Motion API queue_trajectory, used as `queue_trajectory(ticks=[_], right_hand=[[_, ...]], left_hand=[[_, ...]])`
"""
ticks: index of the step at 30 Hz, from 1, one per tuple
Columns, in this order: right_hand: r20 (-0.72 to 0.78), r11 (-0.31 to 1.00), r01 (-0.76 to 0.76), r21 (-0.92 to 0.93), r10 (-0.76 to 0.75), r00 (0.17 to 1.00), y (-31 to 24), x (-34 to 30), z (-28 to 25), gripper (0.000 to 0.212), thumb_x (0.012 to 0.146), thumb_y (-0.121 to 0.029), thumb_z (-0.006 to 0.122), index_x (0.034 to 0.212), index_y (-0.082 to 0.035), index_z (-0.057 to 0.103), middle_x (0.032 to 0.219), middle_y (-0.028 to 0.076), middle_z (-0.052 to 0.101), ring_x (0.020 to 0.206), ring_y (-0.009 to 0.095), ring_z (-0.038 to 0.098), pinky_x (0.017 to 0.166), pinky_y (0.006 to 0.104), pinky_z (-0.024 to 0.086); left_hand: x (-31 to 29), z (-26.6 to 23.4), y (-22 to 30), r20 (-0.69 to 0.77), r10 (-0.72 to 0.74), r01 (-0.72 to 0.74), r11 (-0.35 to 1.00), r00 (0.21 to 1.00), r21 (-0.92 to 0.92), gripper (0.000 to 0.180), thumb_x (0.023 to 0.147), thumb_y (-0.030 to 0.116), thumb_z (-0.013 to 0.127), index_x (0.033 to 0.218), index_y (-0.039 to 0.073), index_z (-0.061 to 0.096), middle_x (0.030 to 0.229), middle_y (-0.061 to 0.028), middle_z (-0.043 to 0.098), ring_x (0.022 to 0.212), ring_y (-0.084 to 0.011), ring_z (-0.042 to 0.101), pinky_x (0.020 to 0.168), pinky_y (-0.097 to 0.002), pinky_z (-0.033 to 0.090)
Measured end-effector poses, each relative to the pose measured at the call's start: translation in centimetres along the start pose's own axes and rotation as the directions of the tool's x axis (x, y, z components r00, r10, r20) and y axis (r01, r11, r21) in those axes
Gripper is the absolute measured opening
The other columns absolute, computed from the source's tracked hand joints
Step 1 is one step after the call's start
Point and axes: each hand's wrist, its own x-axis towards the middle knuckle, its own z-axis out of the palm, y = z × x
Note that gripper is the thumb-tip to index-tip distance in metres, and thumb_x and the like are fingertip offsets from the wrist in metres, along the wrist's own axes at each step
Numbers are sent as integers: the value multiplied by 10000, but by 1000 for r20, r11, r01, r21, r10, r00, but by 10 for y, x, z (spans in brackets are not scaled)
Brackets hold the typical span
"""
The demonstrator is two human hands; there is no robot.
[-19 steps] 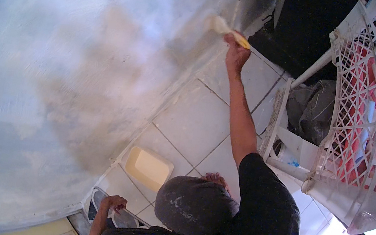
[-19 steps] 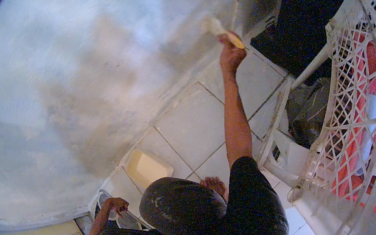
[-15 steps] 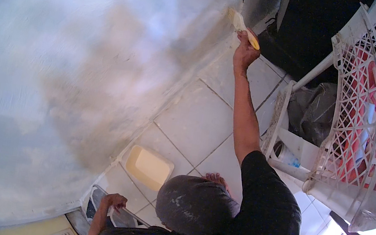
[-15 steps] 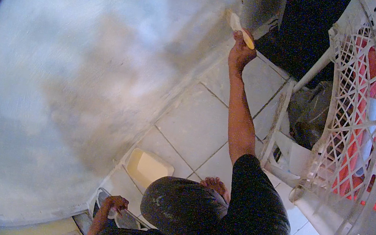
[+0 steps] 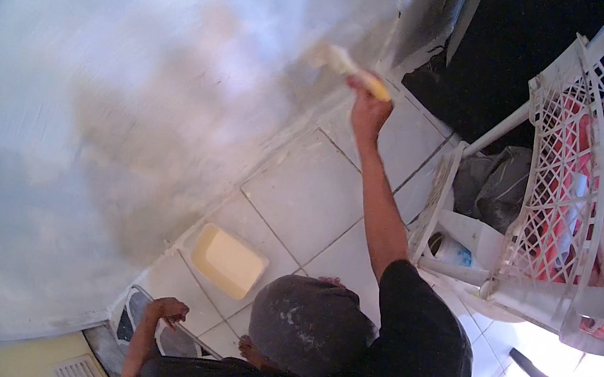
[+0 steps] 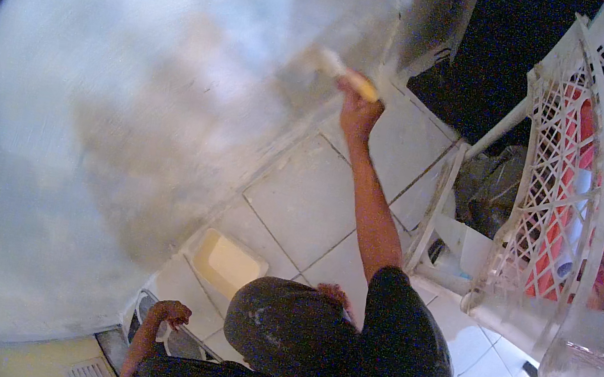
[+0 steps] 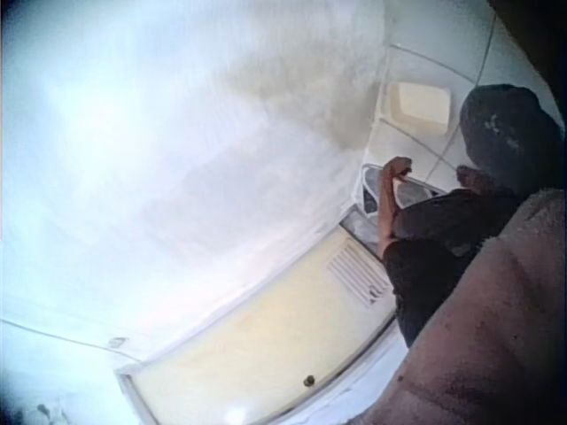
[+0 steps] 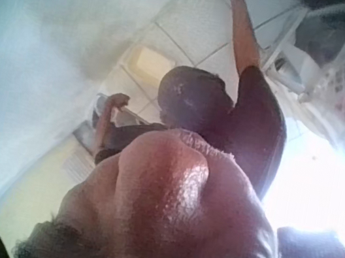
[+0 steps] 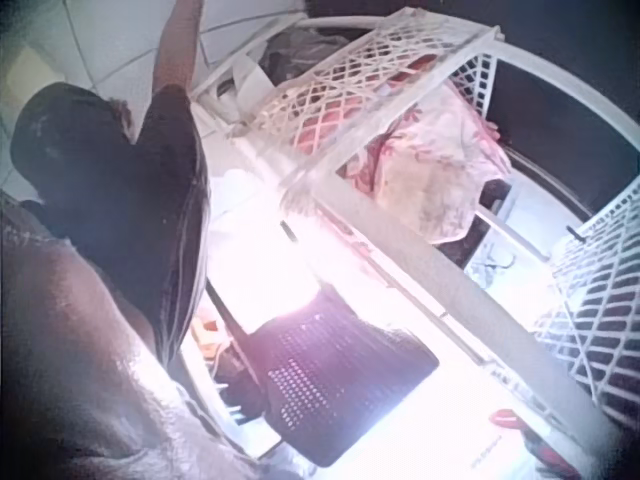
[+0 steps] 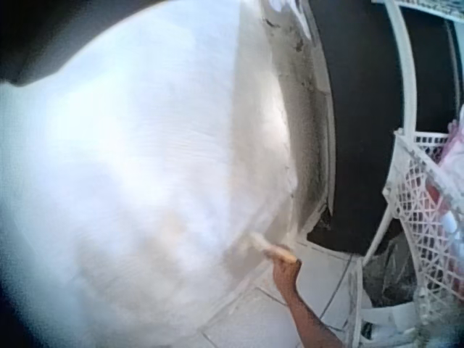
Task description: The person paints a wall using a brush, repeatedly dipping the brush into a tray of paint and applying it to the wall surface while sitting on the floor.
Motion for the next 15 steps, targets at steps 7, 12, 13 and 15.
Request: queue_trajectory(ticks=[7,12,13,15], right_hand=[[-439,997,-34,70,61,896,22,69,-2,184,821,-64,631,944,72,640,795,120,677,703,175,660,657,284,541],[44,983,-84,163,78,996,-70,-59,14,216,898,-139,564,987,55,601,833,142,670,697,191,663,559,265,462],[218,980,-53,190,11,976,-88,-89,16,218,895,-136,565,978,62,597,826,142,666,693,185,660,570,266,469],[546,969,-184,164,66,835,-115,-140,28,200,884,-124,575,968,56,600,819,131,665,698,179,655,569,261,471]], left_hand=[[-4,4,6,-19,-311,300,928,950,-219,462,904,364,492,1259,70,457,1081,-118,585,933,-258,587,729,-473,576],[6,-18,33,-76,-354,324,908,932,-265,389,903,396,452,1177,129,520,1116,-140,557,945,-359,594,737,-548,533],[7,-22,48,-99,-370,337,909,924,-246,377,891,392,448,1134,115,531,1106,-147,538,947,-370,592,681,-530,567],[-8,-30,72,-237,-455,383,875,858,-296,352,823,338,446,920,39,603,751,-119,541,686,-265,587,663,-493,574]])
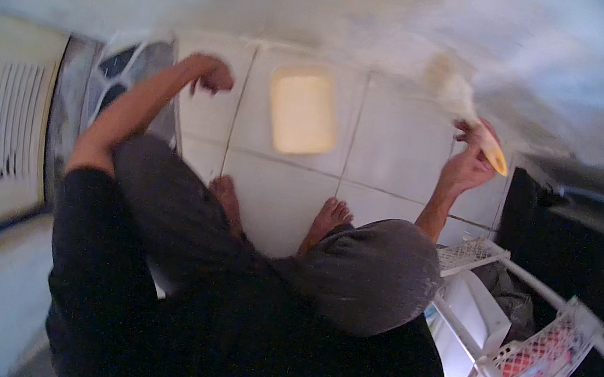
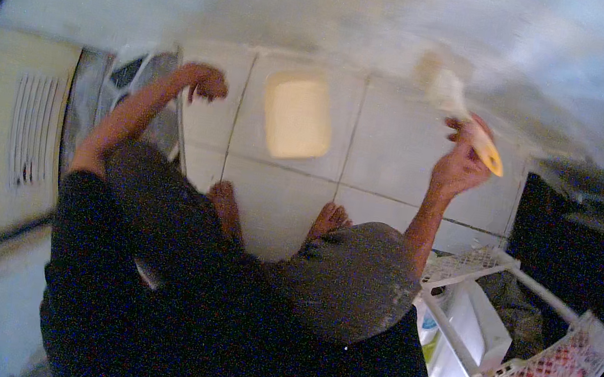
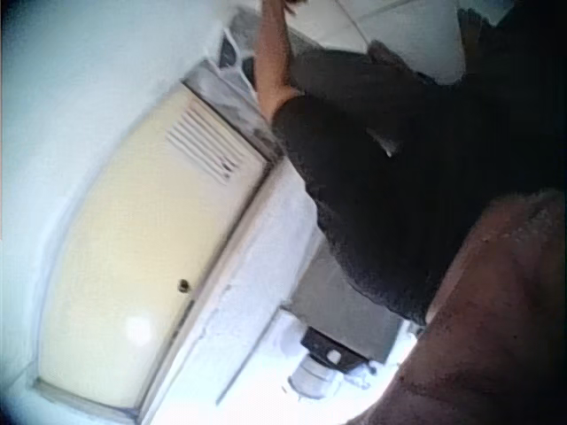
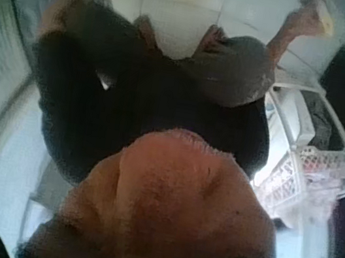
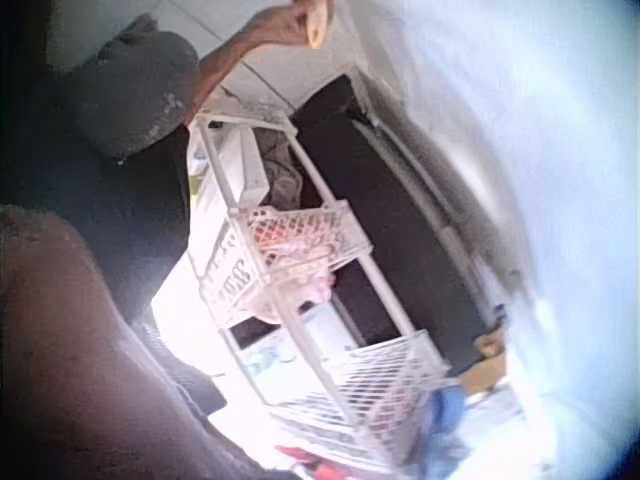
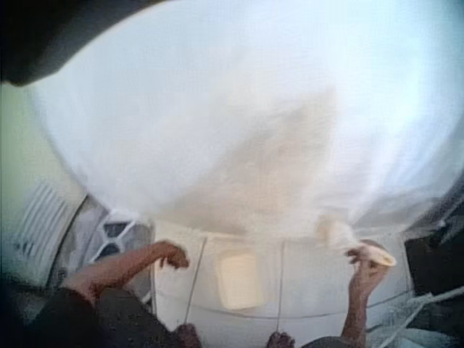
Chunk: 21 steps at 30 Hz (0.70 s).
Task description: The person paints a wall using a brush, repeatedly dipping the brush into a tray of paint and applying it to the wall surface while sitting on the floor.
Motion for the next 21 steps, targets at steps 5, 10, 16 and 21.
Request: queue_trajectory(ticks=[5,10,16,21], right_hand=[[712,972,126,-196,53,700,-2,-74,78,153,836,-179,633,909,-48,666,741,75,671,568,152,618,553,269,491],[841,849,341,-404,199,502,15,-110,114,180,820,-269,641,880,-101,668,703,119,657,534,230,626,509,323,491],[807,860,369,-351,79,585,24,-114,129,168,808,-258,657,864,-100,666,695,110,654,552,265,626,523,340,492],[867,818,535,-209,-98,489,22,-96,149,177,792,-171,659,955,-104,648,882,110,668,692,266,653,589,337,514]], left_hand=[[-51,-1,26,-11,101,-100,994,995,44,304,781,286,469,811,-3,555,708,-126,531,576,-224,522,615,-506,568],[-58,4,29,-75,34,-33,999,997,12,219,710,172,513,819,-1,591,669,-106,552,569,-228,530,616,-526,547],[-61,7,7,-215,229,-214,972,949,92,88,617,79,564,658,15,607,665,-105,595,556,-188,544,514,-405,485],[-75,2,6,-192,231,-234,972,954,4,82,610,83,556,634,22,605,661,-113,600,547,-194,550,500,-430,489]])
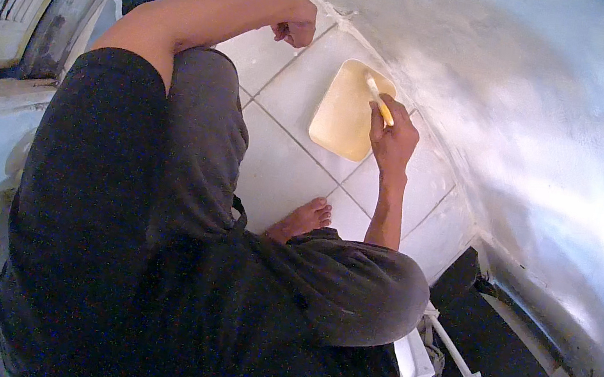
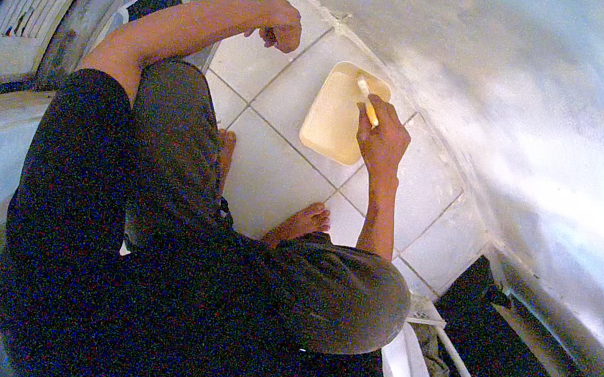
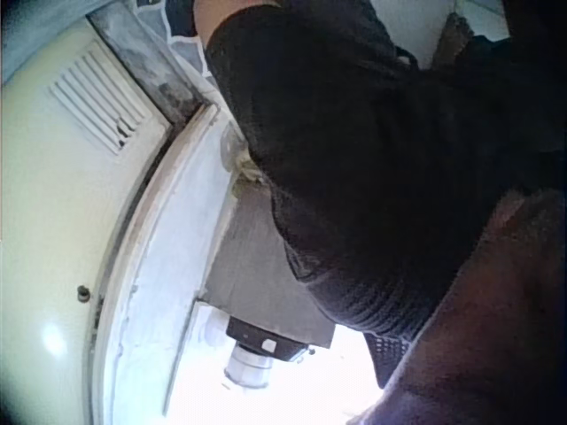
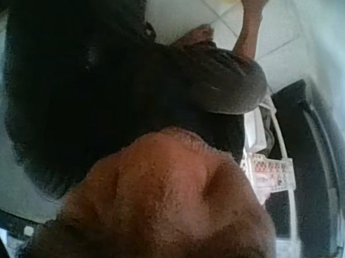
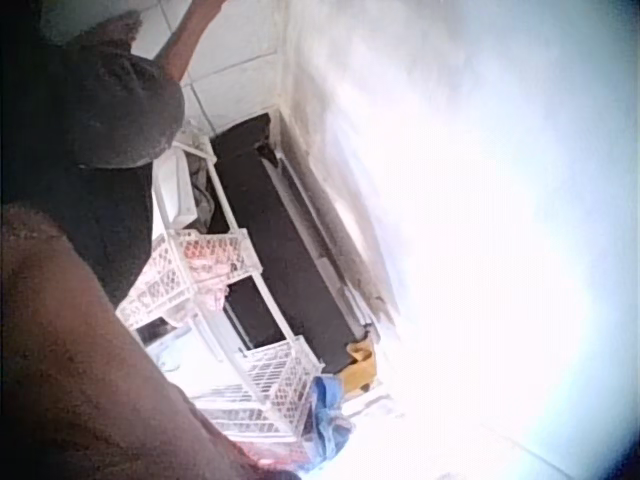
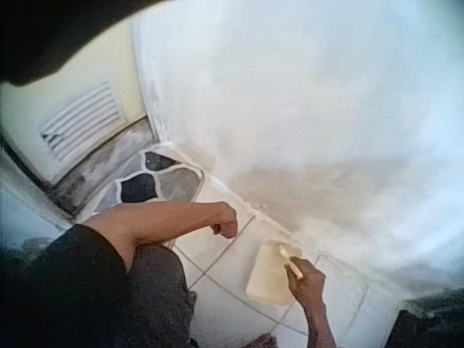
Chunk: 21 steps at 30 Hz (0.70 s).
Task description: The person paints a wall using a brush, repeatedly dipping the brush into a tray of paint and applying it to the wall surface while sitting on the floor.
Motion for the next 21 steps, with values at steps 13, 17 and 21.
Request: queue_trajectory(ticks=[13,17,21], right_hand=[[-8,831,-301,468,345,939,-18,-30,15,205,809,-242,664,850,-41,669,649,106,646,519,113,586,497,272,459],[-49,916,-309,255,331,942,13,-22,1,224,819,-235,636,945,-51,658,770,125,672,600,232,638,553,312,502],[-72,949,-311,49,314,947,33,-20,-3,307,813,-311,601,1045,-113,635,945,109,662,760,310,643,677,415,514]], left_hand=[[18,9,-2,120,-200,205,978,972,-27,129,672,139,496,640,42,574,662,-104,567,582,-213,543,562,-444,492],[53,7,-16,130,-109,106,994,985,30,199,764,275,545,694,89,563,691,-87,544,641,-244,551,623,-532,512],[90,14,-47,211,-45,36,998,976,47,265,804,366,548,709,120,519,689,-40,493,648,-212,494,603,-478,483]])
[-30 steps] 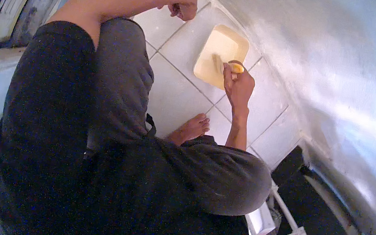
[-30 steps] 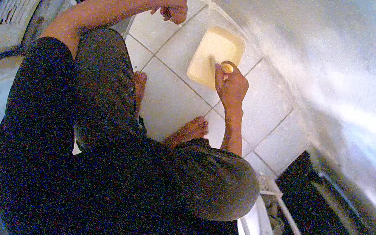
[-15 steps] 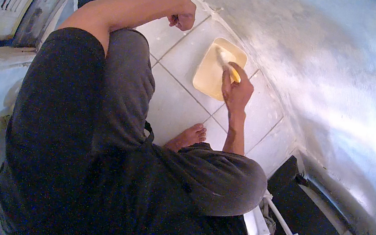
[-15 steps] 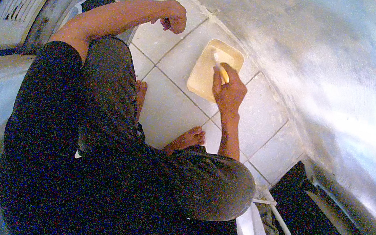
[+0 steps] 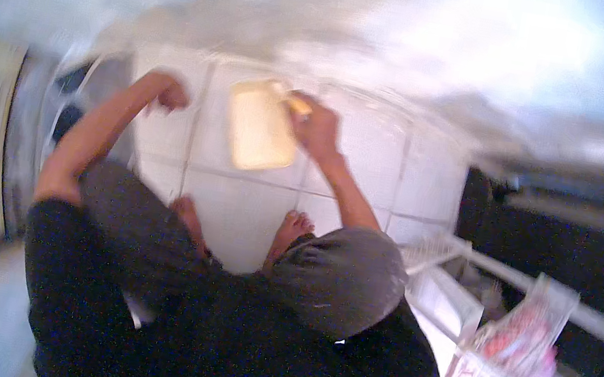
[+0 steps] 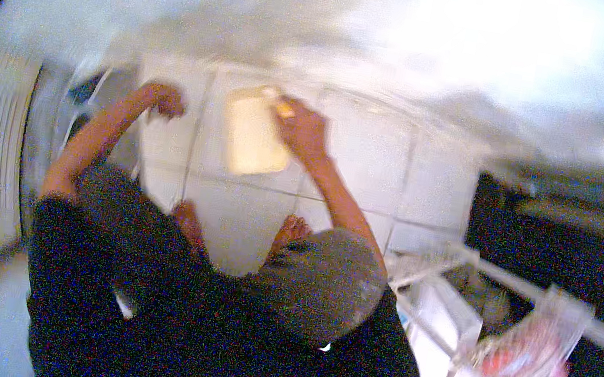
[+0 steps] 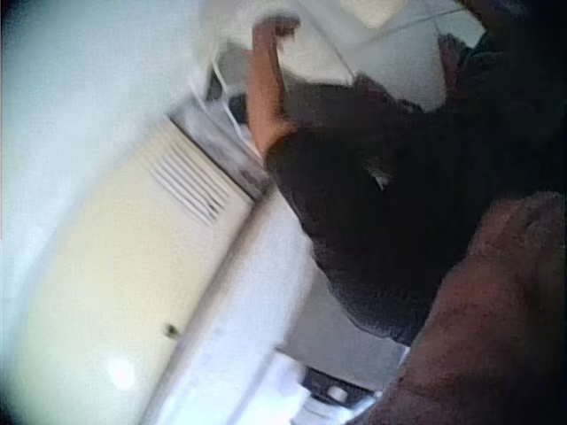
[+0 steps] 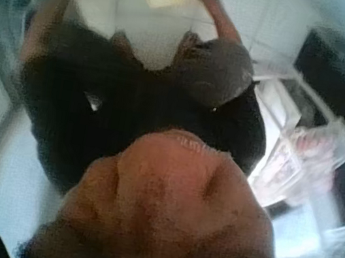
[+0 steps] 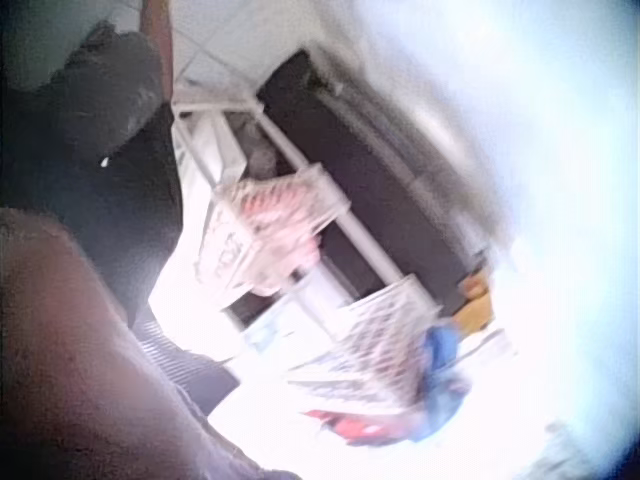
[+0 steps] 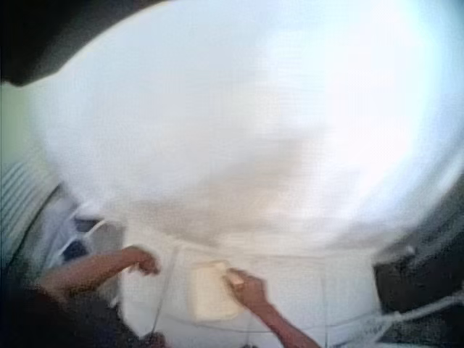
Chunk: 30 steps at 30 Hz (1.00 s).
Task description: The person paints a wall using a brush, repeatedly dipping the brush into a tray of paint and applying it to the wall surface while sitting on the floor.
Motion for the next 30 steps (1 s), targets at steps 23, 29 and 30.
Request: queue_trajectory(ticks=[23,29,30], right_hand=[[-813,728,400,556,576,83,191,-70,-211,210,897,-151,574,1026,14,587,886,96,648,735,163,632,631,274,508],[-787,805,407,431,556,-268,285,-67,-265,229,858,-91,616,1045,41,601,894,102,661,774,176,637,699,295,517],[-793,823,368,433,542,-279,299,-63,-270,222,850,-87,625,1034,37,611,892,100,663,779,177,634,701,292,513]], left_hand=[[-3,11,-32,239,156,-191,973,958,129,310,802,301,538,831,4,620,647,-70,538,597,-203,560,585,-412,572],[-33,19,-2,215,-124,135,990,969,-37,154,816,148,534,827,11,604,706,-70,547,610,-172,559,595,-365,580],[-32,18,-2,236,-150,153,988,960,5,96,831,91,529,830,27,602,725,-68,562,614,-164,568,601,-343,579]])
